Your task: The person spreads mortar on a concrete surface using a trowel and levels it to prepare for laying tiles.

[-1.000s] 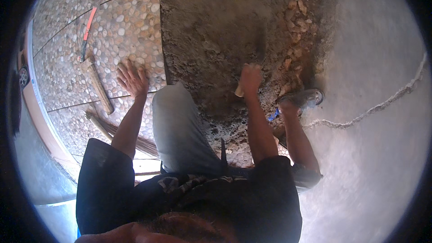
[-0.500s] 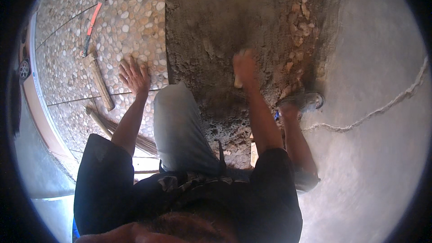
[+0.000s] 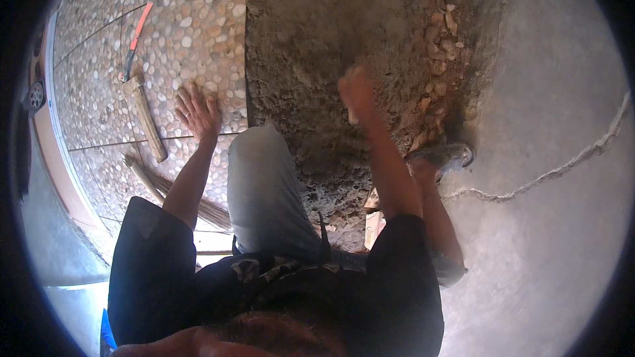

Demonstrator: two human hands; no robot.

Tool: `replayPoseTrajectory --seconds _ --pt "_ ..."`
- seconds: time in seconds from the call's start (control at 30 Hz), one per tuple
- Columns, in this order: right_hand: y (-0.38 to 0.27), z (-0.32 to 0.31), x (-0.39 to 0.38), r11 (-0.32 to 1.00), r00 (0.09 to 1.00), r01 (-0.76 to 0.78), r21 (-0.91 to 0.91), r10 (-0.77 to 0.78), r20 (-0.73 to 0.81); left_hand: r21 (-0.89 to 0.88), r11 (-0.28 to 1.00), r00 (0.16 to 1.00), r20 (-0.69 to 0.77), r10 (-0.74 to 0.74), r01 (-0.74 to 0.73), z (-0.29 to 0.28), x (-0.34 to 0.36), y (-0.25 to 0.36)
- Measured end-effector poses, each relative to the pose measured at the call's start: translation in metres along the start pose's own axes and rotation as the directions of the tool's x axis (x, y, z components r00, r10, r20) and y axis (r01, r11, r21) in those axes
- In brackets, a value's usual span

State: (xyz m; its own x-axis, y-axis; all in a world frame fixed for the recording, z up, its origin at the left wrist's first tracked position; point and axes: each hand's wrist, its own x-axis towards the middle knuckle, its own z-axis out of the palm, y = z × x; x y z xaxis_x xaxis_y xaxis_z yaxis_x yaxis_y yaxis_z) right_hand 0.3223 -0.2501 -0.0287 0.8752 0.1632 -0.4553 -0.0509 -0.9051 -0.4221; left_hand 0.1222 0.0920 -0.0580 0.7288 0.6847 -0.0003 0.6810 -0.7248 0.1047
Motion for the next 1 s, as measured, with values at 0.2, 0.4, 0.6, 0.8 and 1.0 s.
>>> replayPoseTrajectory --seconds 0.2,0.4,0.6,0.8,1.0 --pt "-0.006 -0.002 -0.081 0.993 0.961 0.088 -0.079 -0.064 0.269 -0.003 1.000 1.000 -0.005 -0.008 0.008 0.000 -0.004 -0.006" --pt "0.005 -0.047 0.003 0.980 0.981 -0.193 0.050 0.192 0.028 -0.048 0.999 1.000 -0.027 0.008 -0.010 0.003 -0.002 -0.004" --pt "0.067 0.010 -0.120 0.984 0.962 -0.113 0.139 0.073 0.262 -0.048 0.999 1.000 -0.011 0.001 -0.001 0.008 -0.004 -0.005" --pt "0.035 -0.041 -0.090 0.929 0.936 -0.351 0.119 0.350 0.026 -0.075 0.997 1.000 -0.002 0.018 -0.018 0.003 -0.003 -0.003" --pt "0.051 0.019 -0.153 1.000 0.998 -0.024 -0.015 0.023 -0.057 -0.040 0.999 0.999 -0.023 0.026 -0.026 0.009 -0.003 -0.009"
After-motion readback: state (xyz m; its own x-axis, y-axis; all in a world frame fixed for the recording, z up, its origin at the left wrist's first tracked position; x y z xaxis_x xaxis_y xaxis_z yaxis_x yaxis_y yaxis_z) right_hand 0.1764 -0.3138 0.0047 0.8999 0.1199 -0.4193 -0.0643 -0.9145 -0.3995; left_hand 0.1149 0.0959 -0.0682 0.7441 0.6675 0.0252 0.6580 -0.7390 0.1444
